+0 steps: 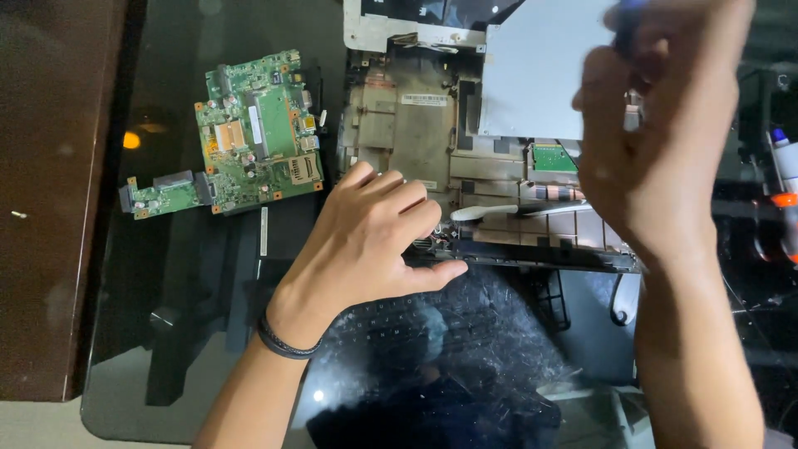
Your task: The person removes a motherboard and a hard drive from a disassembled laptop. They then use a toothbrush to clean the interior chassis and the removed components, including the hard drive and a small circuit board.
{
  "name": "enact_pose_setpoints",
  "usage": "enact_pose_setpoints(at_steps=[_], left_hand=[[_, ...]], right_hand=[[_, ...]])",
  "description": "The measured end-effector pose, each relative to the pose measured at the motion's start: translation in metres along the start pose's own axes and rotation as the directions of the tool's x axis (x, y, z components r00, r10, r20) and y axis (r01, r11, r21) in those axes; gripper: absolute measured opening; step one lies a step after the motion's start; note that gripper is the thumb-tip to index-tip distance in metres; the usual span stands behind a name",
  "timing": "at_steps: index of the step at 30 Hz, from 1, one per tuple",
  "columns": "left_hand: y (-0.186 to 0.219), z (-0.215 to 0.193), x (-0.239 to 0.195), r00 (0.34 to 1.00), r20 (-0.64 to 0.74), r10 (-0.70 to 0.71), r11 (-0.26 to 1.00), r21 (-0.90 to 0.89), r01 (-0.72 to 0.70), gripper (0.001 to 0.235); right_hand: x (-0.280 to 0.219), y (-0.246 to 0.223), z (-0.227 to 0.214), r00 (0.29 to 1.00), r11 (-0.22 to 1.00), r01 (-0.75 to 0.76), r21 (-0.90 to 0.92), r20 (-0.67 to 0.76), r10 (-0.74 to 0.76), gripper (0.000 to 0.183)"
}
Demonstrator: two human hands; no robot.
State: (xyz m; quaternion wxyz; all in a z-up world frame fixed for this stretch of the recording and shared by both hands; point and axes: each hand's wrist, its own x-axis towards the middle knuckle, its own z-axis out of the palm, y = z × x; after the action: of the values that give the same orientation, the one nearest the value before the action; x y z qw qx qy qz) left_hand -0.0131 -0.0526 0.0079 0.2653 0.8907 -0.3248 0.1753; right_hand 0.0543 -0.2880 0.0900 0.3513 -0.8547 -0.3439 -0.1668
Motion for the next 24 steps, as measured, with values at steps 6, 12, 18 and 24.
enact_pose_setpoints(at_steps=[6, 12, 18, 24], left_hand=[[0.0, -0.002, -0.001, 1.0, 0.005, 0.011, 0.999, 0.038, -0.012, 0.042], [-0.002, 0.004, -0.003, 0.999, -0.024, 0.026, 0.998, 0.061, -0.024, 0.042], [-0.005, 0.007, -0.005, 0.999, -0.04, 0.031, 0.996, 0.081, -0.028, 0.039], [-0.004, 0.004, 0.0, 0.994, -0.106, -0.027, 0.991, 0.127, 0.04, 0.031]], right_hand=[[0.037, 0.057, 0.074, 0.993, 0.742, 0.103, -0.663, 0.108, -0.041, 0.035], [0.044, 0.102, 0.133, 0.995, 0.545, 0.098, -0.833, 0.073, -0.067, 0.025], [0.043, 0.106, 0.129, 0.991, 0.661, 0.118, -0.741, 0.045, -0.127, 0.015], [0.036, 0.1, 0.111, 0.996, 0.79, 0.07, -0.609, 0.089, -0.02, 0.02]])
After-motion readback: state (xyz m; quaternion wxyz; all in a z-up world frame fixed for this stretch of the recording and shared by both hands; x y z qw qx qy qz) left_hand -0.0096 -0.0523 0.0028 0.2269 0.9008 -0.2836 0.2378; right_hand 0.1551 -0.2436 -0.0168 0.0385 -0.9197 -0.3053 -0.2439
